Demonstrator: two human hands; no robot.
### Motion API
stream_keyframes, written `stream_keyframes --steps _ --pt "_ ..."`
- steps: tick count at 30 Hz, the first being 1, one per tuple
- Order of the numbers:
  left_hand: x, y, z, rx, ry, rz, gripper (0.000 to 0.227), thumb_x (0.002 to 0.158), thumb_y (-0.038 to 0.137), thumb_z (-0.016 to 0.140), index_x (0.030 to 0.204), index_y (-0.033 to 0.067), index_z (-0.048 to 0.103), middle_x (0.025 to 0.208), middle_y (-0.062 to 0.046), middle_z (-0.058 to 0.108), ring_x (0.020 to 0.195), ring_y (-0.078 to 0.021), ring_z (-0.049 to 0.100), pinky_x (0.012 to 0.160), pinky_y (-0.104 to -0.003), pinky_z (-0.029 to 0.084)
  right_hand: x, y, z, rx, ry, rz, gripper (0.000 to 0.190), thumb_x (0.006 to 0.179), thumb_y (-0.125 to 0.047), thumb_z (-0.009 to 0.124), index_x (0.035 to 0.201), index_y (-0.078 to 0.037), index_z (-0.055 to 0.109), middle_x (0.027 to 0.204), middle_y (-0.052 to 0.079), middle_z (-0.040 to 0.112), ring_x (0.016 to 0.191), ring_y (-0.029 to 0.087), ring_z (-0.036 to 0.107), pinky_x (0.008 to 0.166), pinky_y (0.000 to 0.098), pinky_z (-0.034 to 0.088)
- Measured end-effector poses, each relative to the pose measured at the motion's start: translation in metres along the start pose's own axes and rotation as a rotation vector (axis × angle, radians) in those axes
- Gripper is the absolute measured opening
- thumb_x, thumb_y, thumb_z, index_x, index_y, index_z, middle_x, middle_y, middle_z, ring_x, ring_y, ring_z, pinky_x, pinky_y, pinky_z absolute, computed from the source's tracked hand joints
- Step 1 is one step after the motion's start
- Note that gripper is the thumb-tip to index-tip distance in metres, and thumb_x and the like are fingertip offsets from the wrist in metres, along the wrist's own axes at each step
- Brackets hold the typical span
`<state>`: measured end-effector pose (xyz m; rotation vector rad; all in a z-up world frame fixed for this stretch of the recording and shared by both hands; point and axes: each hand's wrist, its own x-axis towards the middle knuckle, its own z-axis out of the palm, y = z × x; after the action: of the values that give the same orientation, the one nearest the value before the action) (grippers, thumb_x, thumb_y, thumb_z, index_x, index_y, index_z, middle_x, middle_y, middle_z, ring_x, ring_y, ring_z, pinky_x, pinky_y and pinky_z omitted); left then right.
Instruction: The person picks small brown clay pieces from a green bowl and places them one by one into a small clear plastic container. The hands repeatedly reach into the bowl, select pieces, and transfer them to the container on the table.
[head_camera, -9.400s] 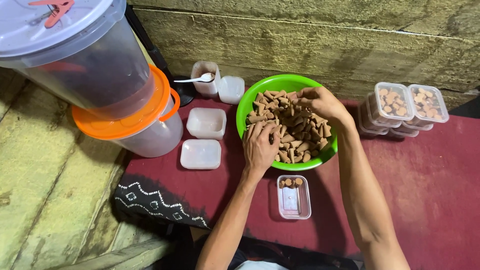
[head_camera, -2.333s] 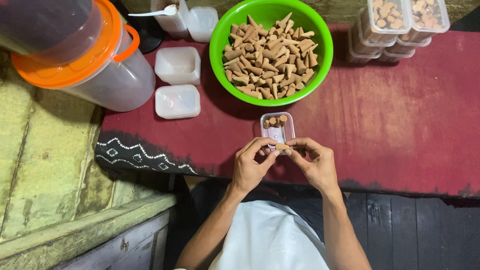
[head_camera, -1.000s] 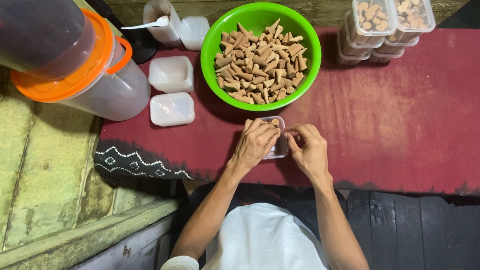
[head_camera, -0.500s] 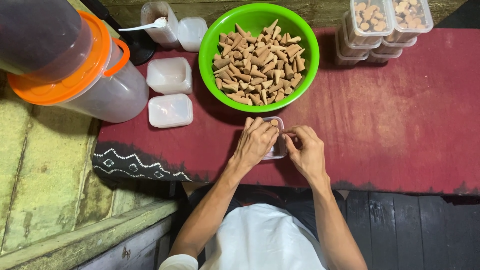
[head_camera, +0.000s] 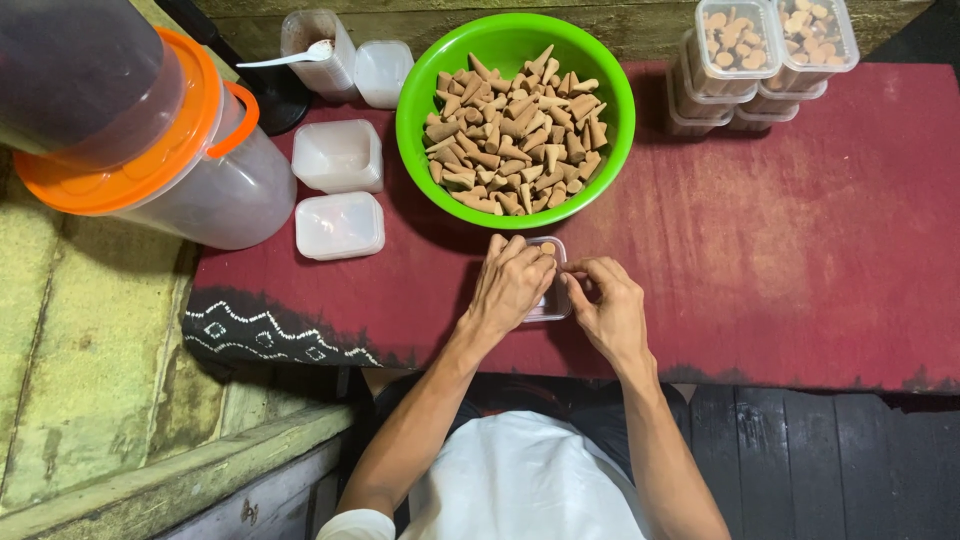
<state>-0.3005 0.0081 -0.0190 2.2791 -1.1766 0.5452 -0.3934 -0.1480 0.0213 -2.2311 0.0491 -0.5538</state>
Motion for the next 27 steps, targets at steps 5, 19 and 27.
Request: stream_keyframes --steps 5,19,27 --pt "-0.0004 -0.0003 0.0024 0.015 0.002 0.003 0.015 0.094 0.022 0.064 0.081 0.0147 0.067 0.072 -0.003 0.061 0.08 -0.0216 0.058 0.079 -0.036 0.043 -0.0002 -0.0014 0.0001 0.006 -0.01 0.01 0.008 0.092 -0.015 0.077 0.1 -0.013 0.078 0.09 0.007 0.073 0.074 0.026 0.067 0.067 0.0382 0.055" --pt "-0.0002 0.0035 -0.0033 -0.003 0.001 -0.003 0.018 0.098 0.022 0.06 0.083 0.0152 0.068 0.073 -0.004 0.061 0.081 -0.0219 0.058 0.078 -0.036 0.043 -0.001 -0.003 -0.0001 0.004 -0.027 0.035 0.009 0.091 -0.015 0.077 0.1 -0.014 0.079 0.088 0.007 0.072 0.073 0.026 0.066 0.068 0.0381 0.055" --pt "-0.0024 0.0015 0.0001 -0.02 -0.002 -0.015 0.019 0.099 0.025 0.06 0.084 0.0157 0.068 0.075 -0.004 0.061 0.082 -0.0222 0.058 0.079 -0.036 0.043 -0.0002 -0.0053 -0.0006 -0.01 -0.022 0.035 0.01 0.091 -0.014 0.078 0.101 -0.015 0.079 0.086 0.007 0.071 0.072 0.025 0.066 0.067 0.0381 0.056"
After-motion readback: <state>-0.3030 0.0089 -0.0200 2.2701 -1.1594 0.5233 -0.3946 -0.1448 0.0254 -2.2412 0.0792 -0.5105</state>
